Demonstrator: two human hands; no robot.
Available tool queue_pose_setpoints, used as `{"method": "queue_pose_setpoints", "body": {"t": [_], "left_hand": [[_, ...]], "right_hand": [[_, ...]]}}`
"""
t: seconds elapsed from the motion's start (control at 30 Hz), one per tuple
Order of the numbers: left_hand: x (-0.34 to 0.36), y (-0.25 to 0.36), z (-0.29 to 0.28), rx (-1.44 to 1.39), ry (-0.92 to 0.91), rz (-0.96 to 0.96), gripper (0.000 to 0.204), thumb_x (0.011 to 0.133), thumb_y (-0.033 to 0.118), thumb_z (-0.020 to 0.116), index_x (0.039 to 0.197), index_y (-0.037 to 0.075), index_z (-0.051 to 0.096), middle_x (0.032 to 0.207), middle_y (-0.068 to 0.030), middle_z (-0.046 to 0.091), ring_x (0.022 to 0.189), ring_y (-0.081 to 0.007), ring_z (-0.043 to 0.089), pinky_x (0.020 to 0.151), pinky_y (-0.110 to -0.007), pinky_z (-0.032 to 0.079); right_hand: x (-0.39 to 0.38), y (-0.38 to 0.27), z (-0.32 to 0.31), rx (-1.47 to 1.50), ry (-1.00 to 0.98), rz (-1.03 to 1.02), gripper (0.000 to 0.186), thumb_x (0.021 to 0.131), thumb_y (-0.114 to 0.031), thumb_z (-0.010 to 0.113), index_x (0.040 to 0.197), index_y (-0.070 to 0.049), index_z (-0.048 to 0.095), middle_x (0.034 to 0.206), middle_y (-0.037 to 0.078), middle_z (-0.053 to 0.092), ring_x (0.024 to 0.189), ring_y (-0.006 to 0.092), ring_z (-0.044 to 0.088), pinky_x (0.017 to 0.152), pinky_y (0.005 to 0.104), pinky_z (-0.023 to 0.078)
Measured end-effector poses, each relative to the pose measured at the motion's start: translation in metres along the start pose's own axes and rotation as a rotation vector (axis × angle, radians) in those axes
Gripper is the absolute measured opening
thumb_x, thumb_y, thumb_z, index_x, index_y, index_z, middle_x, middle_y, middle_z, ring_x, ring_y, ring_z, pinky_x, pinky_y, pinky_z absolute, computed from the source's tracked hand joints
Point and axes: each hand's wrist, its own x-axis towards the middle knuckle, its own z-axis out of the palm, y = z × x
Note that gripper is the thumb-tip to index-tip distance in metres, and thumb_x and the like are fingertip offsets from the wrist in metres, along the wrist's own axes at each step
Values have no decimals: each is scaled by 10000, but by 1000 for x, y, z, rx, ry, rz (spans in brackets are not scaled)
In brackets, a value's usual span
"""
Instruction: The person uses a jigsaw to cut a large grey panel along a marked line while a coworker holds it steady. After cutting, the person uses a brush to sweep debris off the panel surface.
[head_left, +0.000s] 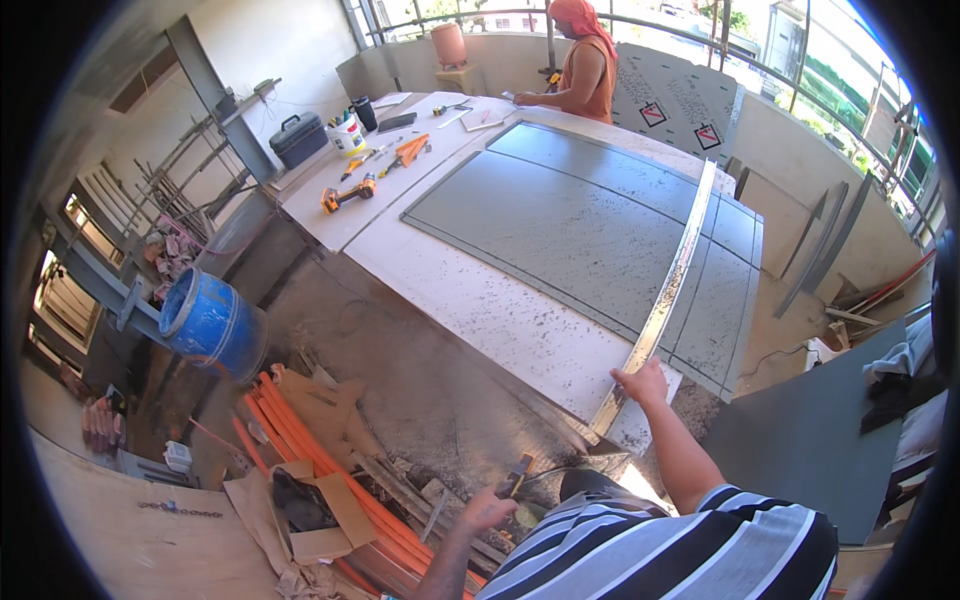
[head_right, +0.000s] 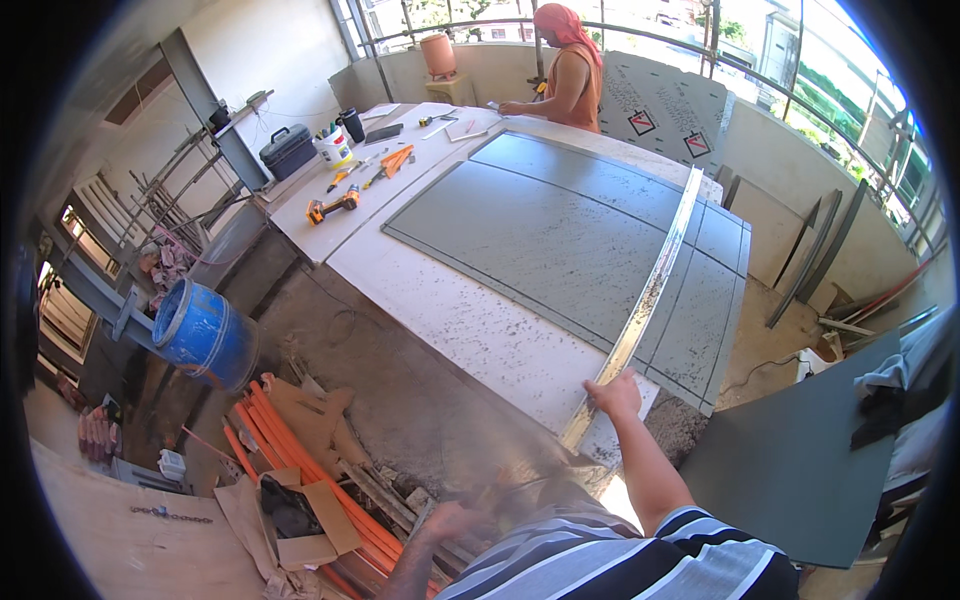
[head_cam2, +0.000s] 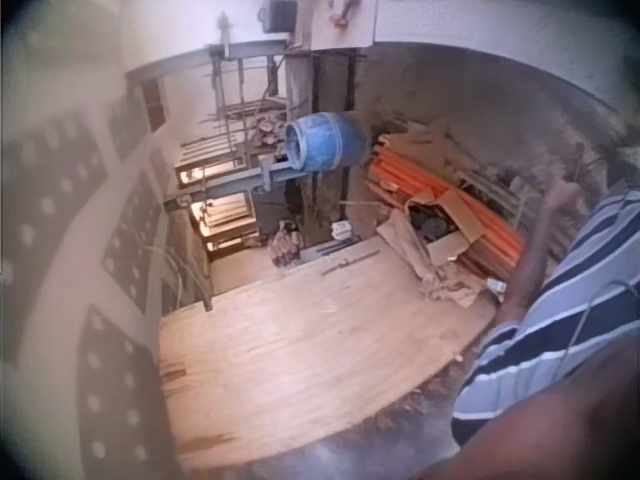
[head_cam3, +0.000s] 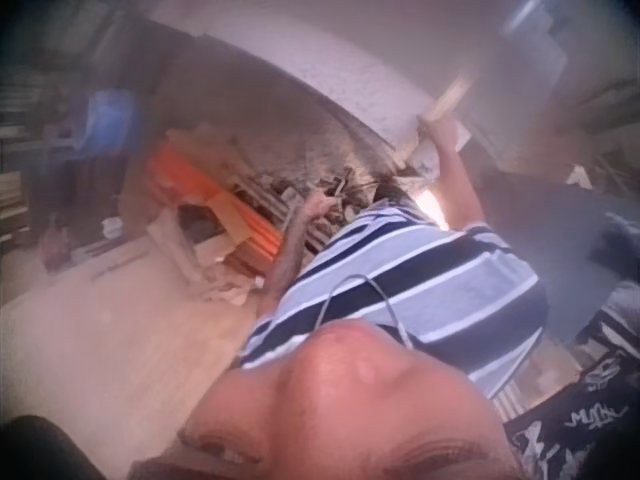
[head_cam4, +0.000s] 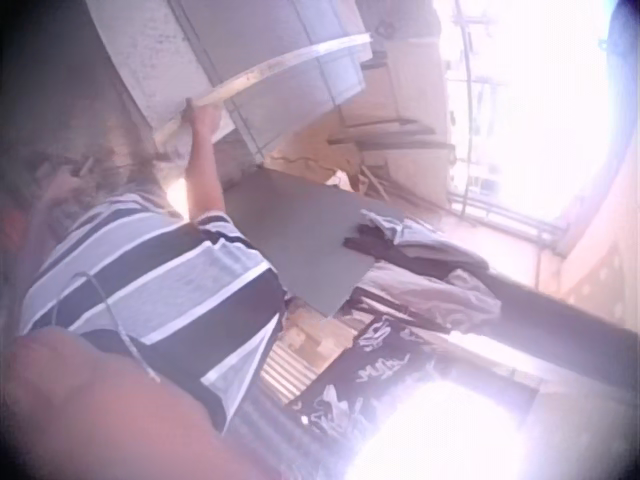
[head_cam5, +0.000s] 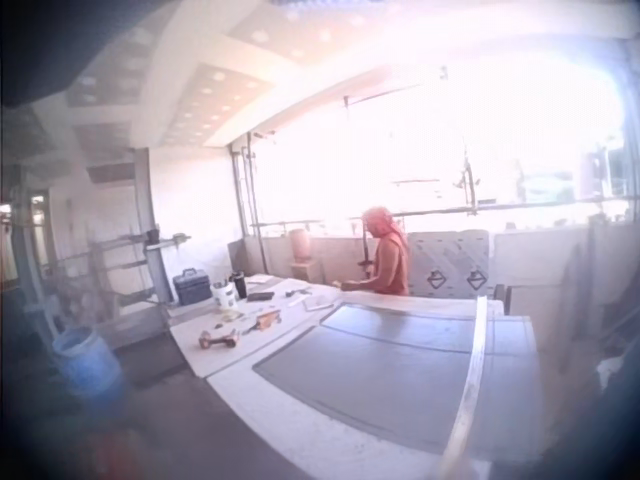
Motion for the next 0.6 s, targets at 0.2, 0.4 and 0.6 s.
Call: {"method": "queue_pose_setpoints", "body": {"t": [0.2, 0.4, 0.6], "left_hand": [[-21, -4, -111, -232, 337, -87, 254, 836, 200, 751, 982, -1, 697, 763, -51, 683, 670, -143, 641, 614, -314, 501], [15, -40, -222, -535, 425, -9, 142, 875, 142, 702, 926, 16, 664, 727, -50, 654, 651, -177, 663, 592, -326, 518], [50, -46, -359, -562, 478, -24, 173, 898, 158, 693, 923, -8, 651, 714, -80, 655, 634, -217, 672, 582, -350, 540]], "right_hand": [[43, 16, 18, 930, -91, 132, 593, 782, -206, 803, 1218, 63, 505, 1044, 227, 689, 980, 355, 732, 821, 472, 605], [42, 15, 8, 1842, -524, 21, 527, 915, -246, 688, 1303, 27, 458, 1047, 187, 676, 824, 284, 709, 701, 424, 622], [33, -68, 18, 1363, -154, 54, 606, 959, -248, 581, 1510, -115, 365, 1085, 211, 640, 926, 325, 686, 811, 475, 596]]}}
